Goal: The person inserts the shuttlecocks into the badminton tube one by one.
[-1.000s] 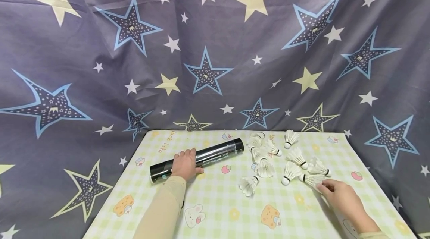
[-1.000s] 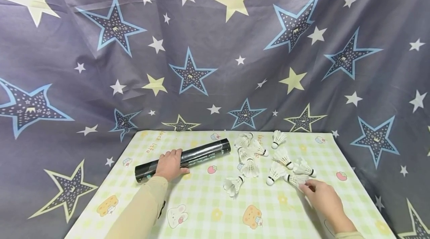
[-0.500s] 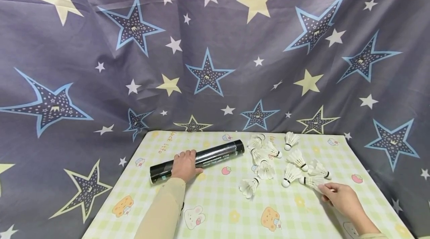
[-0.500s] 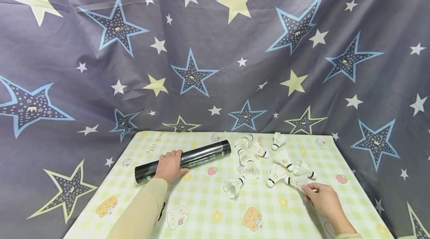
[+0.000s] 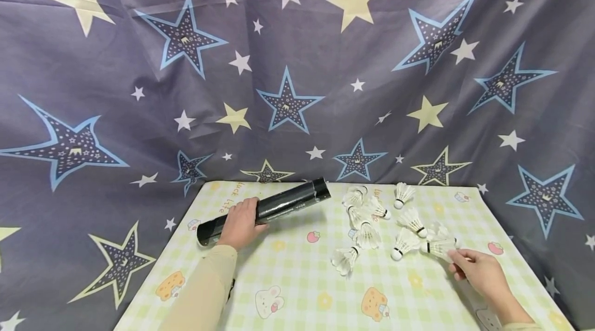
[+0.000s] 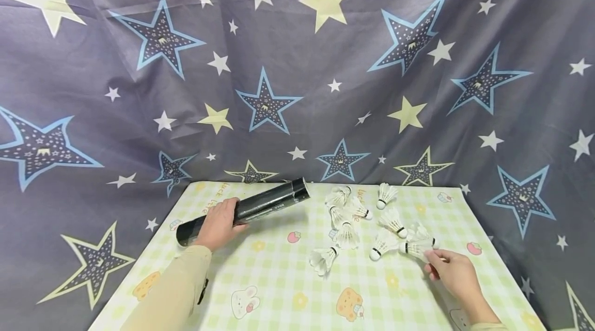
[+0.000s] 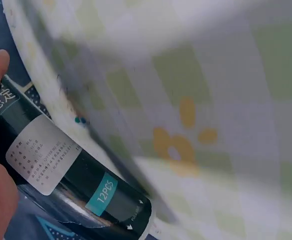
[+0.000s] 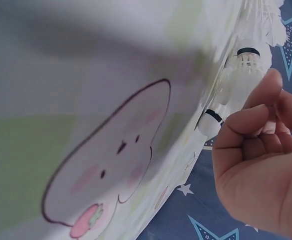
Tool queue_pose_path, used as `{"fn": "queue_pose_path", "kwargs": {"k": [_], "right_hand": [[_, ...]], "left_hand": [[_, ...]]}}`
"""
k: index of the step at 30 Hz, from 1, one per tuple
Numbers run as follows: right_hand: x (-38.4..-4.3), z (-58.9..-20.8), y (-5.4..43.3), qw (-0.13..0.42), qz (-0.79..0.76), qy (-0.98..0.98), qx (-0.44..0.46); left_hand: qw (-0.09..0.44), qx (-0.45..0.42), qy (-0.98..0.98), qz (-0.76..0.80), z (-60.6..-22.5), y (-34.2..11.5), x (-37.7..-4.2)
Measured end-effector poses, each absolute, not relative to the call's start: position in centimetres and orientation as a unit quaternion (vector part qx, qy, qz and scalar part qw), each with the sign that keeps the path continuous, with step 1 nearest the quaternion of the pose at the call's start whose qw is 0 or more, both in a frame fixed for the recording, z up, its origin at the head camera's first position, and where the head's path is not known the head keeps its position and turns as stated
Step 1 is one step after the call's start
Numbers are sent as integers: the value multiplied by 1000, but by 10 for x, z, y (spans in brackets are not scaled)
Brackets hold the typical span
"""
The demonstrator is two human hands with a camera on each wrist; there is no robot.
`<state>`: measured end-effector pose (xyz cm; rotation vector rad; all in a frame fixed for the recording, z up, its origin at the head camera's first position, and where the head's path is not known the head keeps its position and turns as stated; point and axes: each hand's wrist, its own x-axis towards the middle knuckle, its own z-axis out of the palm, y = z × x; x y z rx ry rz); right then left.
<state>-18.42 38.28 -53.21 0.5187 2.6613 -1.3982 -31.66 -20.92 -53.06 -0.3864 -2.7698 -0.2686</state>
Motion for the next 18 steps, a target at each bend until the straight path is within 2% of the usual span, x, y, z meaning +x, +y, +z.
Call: {"fn": "queue_pose_path", "kwargs": {"k": [8, 18], "right_hand": [[-189, -525, 377, 17, -489, 860, 145], [-195, -494, 347, -58, -542, 833, 99]], "left_hand": [[207, -172, -956, -115, -519, -231, -301], [238, -217, -942, -99, -526, -229, -287]]}}
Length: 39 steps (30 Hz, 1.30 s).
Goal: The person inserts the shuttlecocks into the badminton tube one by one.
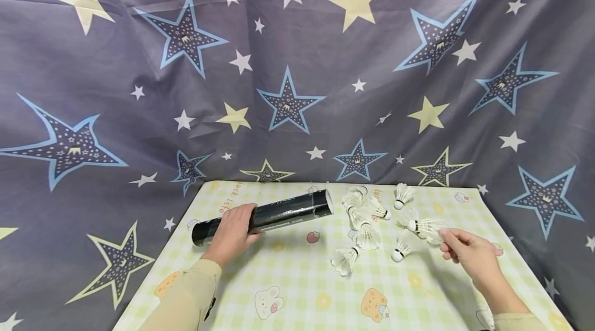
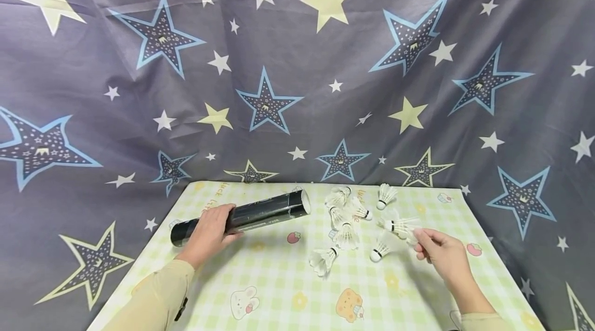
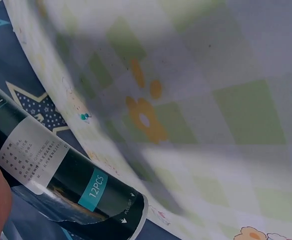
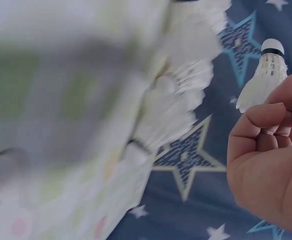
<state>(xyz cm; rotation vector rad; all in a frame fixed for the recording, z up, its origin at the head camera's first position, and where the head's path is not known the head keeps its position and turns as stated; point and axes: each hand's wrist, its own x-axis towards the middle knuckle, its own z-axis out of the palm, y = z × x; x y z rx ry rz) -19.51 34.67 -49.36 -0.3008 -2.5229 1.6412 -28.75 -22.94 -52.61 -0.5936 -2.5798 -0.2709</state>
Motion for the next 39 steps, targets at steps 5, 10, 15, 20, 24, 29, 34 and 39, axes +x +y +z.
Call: {"fn": "queue_pose_path", "kwargs": {"k": [5, 10, 15, 20, 24, 29, 34, 39], "right_hand": [[-204, -479, 323, 81, 571, -815, -64], [-211, -474, 306, 87, 593, -799, -53], [-213, -471, 295, 89, 596, -796, -47], [-214, -468, 285, 84, 607, -789, -45], [-215, -467, 275, 78, 619, -780, -41], [-214, -464, 263, 72, 628, -775, -26], [-213, -461, 248, 67, 629, -774, -7], [-213, -462, 235, 53, 633, -773, 7]], "left_hand": [[244, -229, -938, -89, -526, -226, -284], [243, -231, -939, -77, -523, -224, -281], [238, -232, -940, -73, -521, -221, -280], [249, -243, -935, -76, -522, -217, -279], [256, -251, -930, -78, -521, -211, -277], [241, -249, -934, -82, -517, -201, -273], [245, -255, -932, -76, -514, -191, -270], [250, -265, -928, -81, -513, -183, -267]]}}
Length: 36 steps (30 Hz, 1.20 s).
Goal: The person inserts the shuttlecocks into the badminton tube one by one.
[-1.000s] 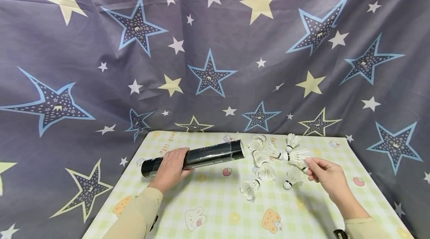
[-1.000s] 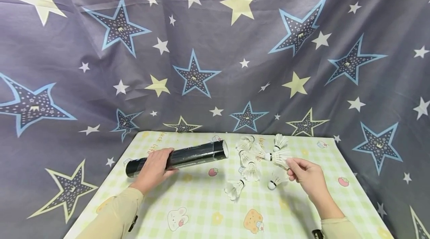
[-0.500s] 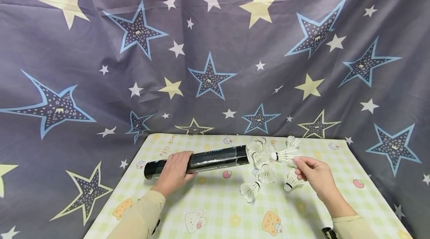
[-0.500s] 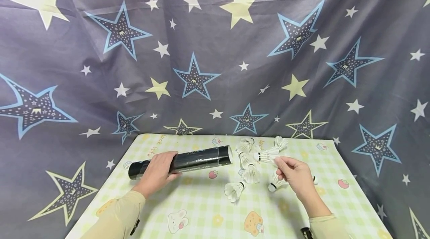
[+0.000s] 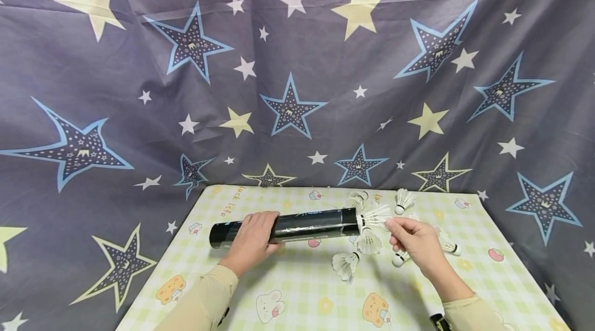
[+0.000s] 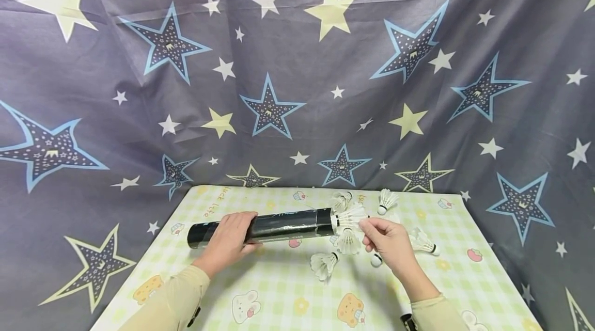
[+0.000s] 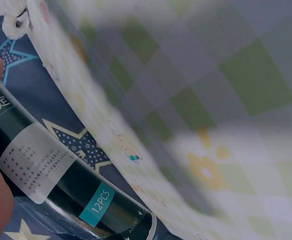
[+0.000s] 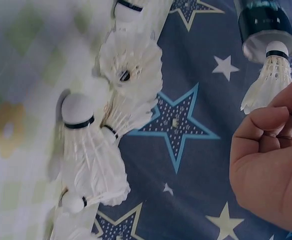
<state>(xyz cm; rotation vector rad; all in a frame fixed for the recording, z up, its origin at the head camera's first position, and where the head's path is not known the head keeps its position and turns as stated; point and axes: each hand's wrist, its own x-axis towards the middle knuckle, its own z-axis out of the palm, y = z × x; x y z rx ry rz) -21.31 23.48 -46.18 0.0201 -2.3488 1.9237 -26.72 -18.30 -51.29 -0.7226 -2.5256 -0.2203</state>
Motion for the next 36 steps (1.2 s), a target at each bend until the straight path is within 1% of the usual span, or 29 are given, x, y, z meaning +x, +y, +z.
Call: {"fn": "queue_pose_path", "kwargs": {"k": [5, 12, 20, 26, 36], "right_hand": [[-213, -464, 224, 35, 633, -773, 21], [-210, -467, 214, 25, 621, -783, 32], [-210, -471, 203, 1, 636, -770, 45], [-210, -473, 202, -14, 640, -767, 48], [-211, -481, 203, -37, 637, -765, 85]], "left_hand": [[257, -273, -924, -74, -513, -178, -266], [276, -276, -919, -51, -515, -175, -265], [251, -276, -927, -48, -512, -172, -263], [245, -273, -929, -50, -511, -172, -261], [233, -267, -934, -52, -511, -172, -260]]}}
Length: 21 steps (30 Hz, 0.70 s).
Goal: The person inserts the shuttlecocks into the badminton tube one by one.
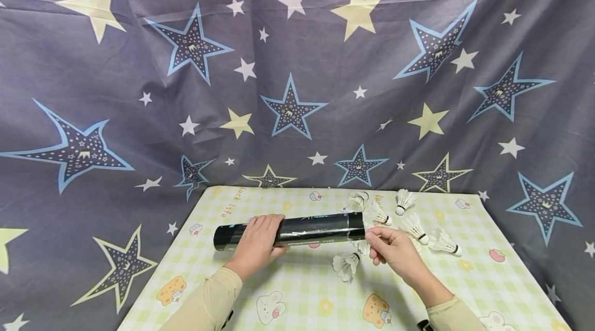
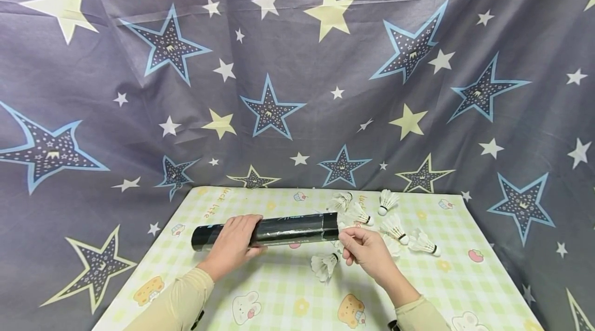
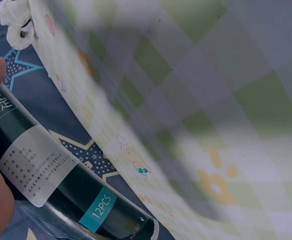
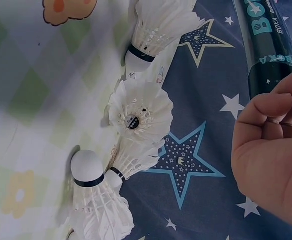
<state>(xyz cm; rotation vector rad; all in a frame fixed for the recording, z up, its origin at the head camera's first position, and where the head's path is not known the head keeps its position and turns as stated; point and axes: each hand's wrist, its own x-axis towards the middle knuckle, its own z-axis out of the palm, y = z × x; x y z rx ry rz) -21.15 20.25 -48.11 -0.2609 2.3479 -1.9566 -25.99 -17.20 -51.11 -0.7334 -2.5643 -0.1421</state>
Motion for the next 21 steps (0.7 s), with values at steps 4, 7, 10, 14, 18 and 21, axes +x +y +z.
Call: {"fn": "queue_pose_path", "kwargs": {"k": [4, 7, 10, 14, 18, 21], "right_hand": [[-212, -483, 202, 45, -641, 761, -88], [-212, -484, 202, 51, -642, 760, -89], [-212, -485, 202, 58, -641, 760, -90], [-212, -485, 202, 67, -640, 758, -103], [-212, -486, 201, 72, -637, 758, -121], [-213, -489, 199, 76, -633, 758, -137]], "left_hand": [[232, -266, -934, -52, -512, -172, -260], [231, -264, -935, -51, -512, -172, -259], [232, -266, -934, -55, -511, -171, -260], [233, -270, -932, -65, -510, -170, -260], [228, -267, -934, -64, -512, -169, -261], [227, -266, -935, -60, -513, -167, -262]]}}
